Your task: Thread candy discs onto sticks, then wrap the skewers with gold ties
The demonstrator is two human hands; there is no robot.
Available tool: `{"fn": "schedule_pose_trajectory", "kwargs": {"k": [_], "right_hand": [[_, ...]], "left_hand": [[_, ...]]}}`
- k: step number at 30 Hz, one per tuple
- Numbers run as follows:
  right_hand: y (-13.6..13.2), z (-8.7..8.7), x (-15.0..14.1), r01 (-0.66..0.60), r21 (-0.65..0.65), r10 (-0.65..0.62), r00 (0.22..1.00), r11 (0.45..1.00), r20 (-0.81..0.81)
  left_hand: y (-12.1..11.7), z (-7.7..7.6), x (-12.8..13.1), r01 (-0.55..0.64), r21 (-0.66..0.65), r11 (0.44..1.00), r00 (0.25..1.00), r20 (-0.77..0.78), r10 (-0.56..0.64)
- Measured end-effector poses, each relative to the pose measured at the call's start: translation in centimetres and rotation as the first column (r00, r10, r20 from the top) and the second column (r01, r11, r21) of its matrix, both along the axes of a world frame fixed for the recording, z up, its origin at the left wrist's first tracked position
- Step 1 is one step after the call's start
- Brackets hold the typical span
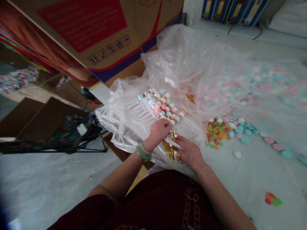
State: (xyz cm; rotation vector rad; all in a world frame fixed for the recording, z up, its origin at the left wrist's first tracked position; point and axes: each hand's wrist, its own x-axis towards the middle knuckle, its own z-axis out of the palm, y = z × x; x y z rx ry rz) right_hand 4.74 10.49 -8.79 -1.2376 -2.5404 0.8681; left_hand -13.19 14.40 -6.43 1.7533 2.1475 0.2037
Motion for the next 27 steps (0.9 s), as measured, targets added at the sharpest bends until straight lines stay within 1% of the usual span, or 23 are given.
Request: {"fn": "schedule_pose_trajectory", "kwargs": {"k": [3,5,7,9,11,13,15,17,20,22,24,27], "right_hand": [[0.2,0.0,0.4,-0.008,-0.034,0.009,0.999,0.999,0.037],[0.2,0.5,0.4,-0.027,-0.054,0.032,0.995,0.998,0.091],[0.1,1.4,0.3,-0.05,-0.057,0.058,0.987,0.997,0.149],[0.0,2.3,0.1,-0.082,-0.048,0.09,0.977,0.995,0.194],[-0.1,3.3,-0.1,-0.103,-0.014,0.104,0.968,0.995,0.23],[0.0,4.3,-0.6,-0.124,0.049,0.106,0.957,0.991,0.268],[0.2,5.0,-1.5,-0.174,0.114,0.13,0.939,0.978,0.32],[0.6,5.4,-2.8,-0.268,0.16,0.194,0.909,0.95,0.37],[1.4,5.3,-5.0,-0.41,0.206,0.303,0.862,0.888,0.406],[1.9,4.9,-6.4,-0.459,0.229,0.34,0.843,0.858,0.417],[2.1,4.4,-7.5,-0.466,0.24,0.334,0.835,0.851,0.438],[2.0,4.0,-8.0,-0.439,0.238,0.285,0.826,0.867,0.486]], "left_hand": [[0.7,0.2,-1.4,-0.008,-0.021,1.0,0.993,0.119,0.011],[1.1,0.2,-2.1,-0.007,0.005,1.0,0.984,0.177,0.006],[1.5,0.0,-2.3,0.012,0.044,0.999,0.986,0.165,-0.019],[1.7,-0.3,-2.3,0.04,0.065,0.997,0.992,0.12,-0.048],[1.7,-0.6,-2.2,0.063,0.079,0.995,0.995,0.07,-0.068],[1.7,-0.9,-2.2,0.078,0.09,0.993,0.996,0.045,-0.082],[1.9,-0.8,-2.4,0.096,0.091,0.991,0.991,0.08,-0.103],[2.1,-0.6,-2.9,0.111,0.071,0.991,0.98,0.156,-0.121],[2.7,-0.1,-3.6,0.124,0.043,0.991,0.965,0.226,-0.13],[3.0,0.2,-4.0,0.14,0.04,0.989,0.96,0.238,-0.145],[3.1,0.3,-4.1,0.155,0.041,0.987,0.955,0.248,-0.161],[2.9,0.3,-4.0,0.144,0.035,0.989,0.96,0.237,-0.148]]}}
